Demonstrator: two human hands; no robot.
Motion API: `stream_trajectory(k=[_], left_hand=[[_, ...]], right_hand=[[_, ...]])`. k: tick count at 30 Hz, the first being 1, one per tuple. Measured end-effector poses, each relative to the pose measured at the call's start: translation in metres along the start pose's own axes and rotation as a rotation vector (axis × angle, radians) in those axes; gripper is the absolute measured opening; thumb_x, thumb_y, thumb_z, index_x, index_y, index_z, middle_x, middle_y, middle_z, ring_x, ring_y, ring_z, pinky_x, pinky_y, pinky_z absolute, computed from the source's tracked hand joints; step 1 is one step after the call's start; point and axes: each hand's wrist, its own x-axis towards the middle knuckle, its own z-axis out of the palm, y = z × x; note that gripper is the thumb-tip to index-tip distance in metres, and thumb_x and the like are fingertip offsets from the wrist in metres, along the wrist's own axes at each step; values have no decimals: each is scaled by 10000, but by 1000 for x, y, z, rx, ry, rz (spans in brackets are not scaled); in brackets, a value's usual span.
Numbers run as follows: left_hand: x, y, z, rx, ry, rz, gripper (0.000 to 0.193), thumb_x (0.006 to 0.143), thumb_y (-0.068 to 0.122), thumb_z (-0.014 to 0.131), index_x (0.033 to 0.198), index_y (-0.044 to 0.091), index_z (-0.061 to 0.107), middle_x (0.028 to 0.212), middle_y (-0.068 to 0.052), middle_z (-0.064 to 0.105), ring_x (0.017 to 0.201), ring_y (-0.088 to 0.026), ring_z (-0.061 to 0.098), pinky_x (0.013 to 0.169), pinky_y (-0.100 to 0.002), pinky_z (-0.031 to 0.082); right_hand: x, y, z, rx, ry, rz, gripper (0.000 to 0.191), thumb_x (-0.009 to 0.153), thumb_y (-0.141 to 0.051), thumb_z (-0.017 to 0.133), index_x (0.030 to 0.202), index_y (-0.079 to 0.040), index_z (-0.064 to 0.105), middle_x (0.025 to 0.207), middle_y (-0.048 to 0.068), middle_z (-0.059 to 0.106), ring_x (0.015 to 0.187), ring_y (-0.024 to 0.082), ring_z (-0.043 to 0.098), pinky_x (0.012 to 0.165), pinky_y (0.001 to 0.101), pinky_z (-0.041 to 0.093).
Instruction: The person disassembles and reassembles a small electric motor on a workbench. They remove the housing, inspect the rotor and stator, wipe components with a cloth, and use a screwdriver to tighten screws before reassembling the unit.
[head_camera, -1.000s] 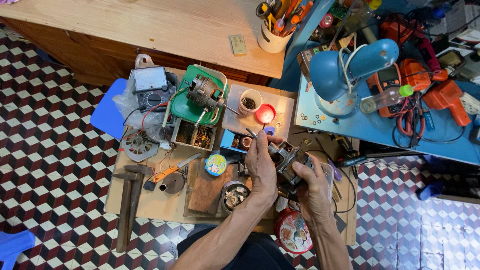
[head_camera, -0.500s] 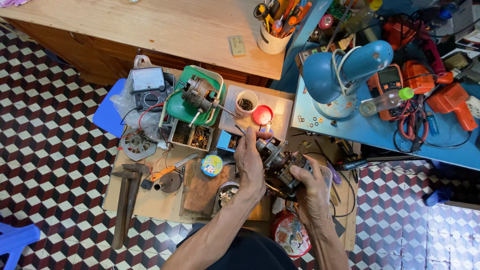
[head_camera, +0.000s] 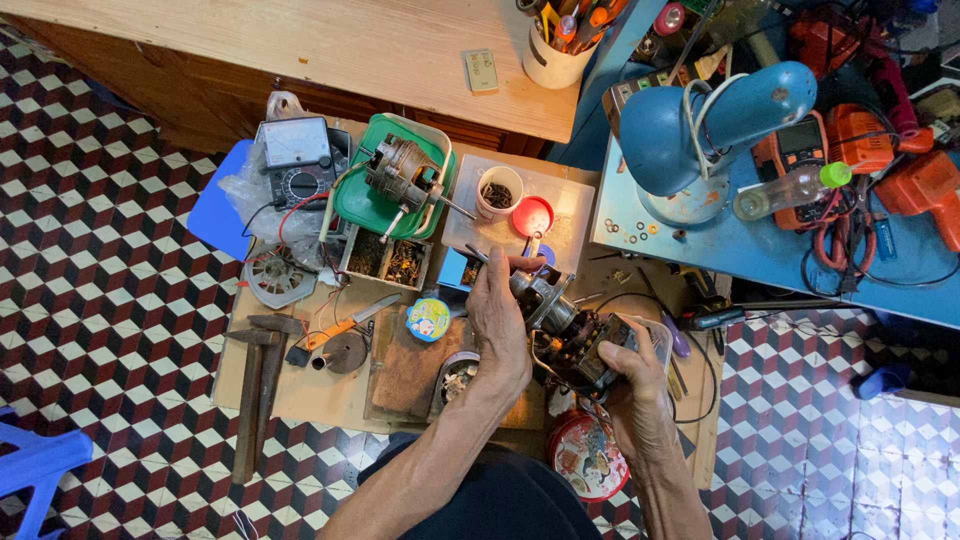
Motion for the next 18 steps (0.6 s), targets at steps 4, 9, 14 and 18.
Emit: stream_trajectory(k=[4, 9, 14, 18], left_hand=[[4, -2, -3, -11, 2, 55, 493, 1061, 444, 455, 948, 23, 686, 1009, -87, 737, 883, -137, 656, 845, -296, 540], [9, 2, -5, -61, 25, 28, 468, 1060, 430, 462, 934, 33, 674, 1016, -101, 749, 882, -164, 675, 837, -317, 552], [11, 5, -8, -93, 31, 6, 467, 1059, 424, 456, 934, 31, 674, 1021, -97, 755, 887, -159, 669, 849, -311, 543], [16, 3, -13, -81, 42, 23, 483, 1070, 420, 454, 950, 18, 693, 1022, -91, 737, 889, -147, 649, 853, -297, 527]], right_hand=[[0, 6, -9, 4, -10, -27, 680, 789, -230, 682, 1412, -51, 476, 1070, 129, 653, 988, 204, 658, 884, 425, 572], [-1, 9, -16, 34, 16, 4, 819, 755, -264, 669, 1511, -102, 401, 1176, 120, 666, 1050, 206, 658, 923, 443, 552], [-2, 13, -26, 61, -33, -21, 820, 761, -259, 674, 1510, -67, 401, 1223, 121, 642, 1099, 225, 650, 967, 481, 545], [1, 26, -42, 123, -76, -38, 783, 765, -232, 662, 1483, -35, 420, 1231, 149, 654, 1124, 262, 667, 987, 527, 554]])
